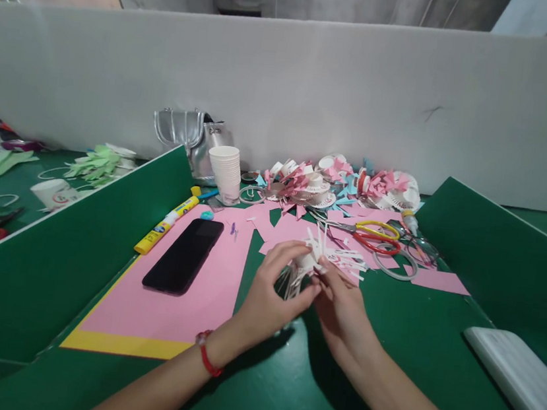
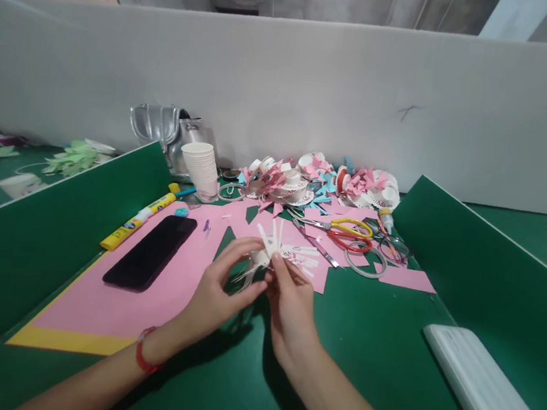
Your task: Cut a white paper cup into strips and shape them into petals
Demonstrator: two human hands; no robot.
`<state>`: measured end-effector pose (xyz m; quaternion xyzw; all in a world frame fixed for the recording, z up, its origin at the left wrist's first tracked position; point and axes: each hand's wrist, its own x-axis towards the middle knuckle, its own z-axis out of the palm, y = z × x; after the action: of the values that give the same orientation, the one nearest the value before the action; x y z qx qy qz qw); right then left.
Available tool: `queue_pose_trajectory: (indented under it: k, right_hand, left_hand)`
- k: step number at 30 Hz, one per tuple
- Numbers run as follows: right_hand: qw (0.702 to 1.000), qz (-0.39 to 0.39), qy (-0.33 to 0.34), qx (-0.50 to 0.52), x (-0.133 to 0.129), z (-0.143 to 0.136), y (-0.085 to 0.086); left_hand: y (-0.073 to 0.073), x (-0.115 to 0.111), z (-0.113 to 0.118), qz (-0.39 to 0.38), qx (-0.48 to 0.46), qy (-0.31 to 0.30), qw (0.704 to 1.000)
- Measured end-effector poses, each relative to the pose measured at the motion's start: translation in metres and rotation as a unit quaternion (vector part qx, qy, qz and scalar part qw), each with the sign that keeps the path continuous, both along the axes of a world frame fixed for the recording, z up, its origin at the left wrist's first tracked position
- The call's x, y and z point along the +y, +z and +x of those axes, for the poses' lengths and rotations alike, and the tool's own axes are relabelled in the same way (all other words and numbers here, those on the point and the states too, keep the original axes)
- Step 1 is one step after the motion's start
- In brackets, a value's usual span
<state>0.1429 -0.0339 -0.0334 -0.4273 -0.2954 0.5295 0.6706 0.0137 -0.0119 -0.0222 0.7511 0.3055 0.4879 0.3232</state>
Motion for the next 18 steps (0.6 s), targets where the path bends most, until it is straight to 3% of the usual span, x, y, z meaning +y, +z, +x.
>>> queue_pose_trajectory:
  k: [4,8,13,16,18]
  right_hand:
    - [0.998,-0.009,-0.034,-0.048,-0.004,-0.007,0.007]
    - [0.99,-0.002,-0.026,-0.138,-0.009,-0.005,0.015]
    - [0.958,-0.004,0.066,-0.279,-0.013,0.042,0.026]
    - [0.94,0.008,0.017,-0.341,-0.012,0.076,0.037]
    - [0.928,0.027,-0.006,-0.37,-0.009,0.082,0.046]
  left_hand:
    - [0.006,0.0,0.014,-0.078,-0.067,0.02,0.994]
    - [0.014,0.003,0.01,-0.142,-0.105,0.045,0.983]
    - [0.021,0.017,-0.007,-0.212,-0.049,0.029,0.976]
    - [0.027,0.029,-0.013,-0.226,-0.027,0.001,0.974]
    - [0.033,0.036,-0.013,-0.219,-0.016,-0.026,0.975]
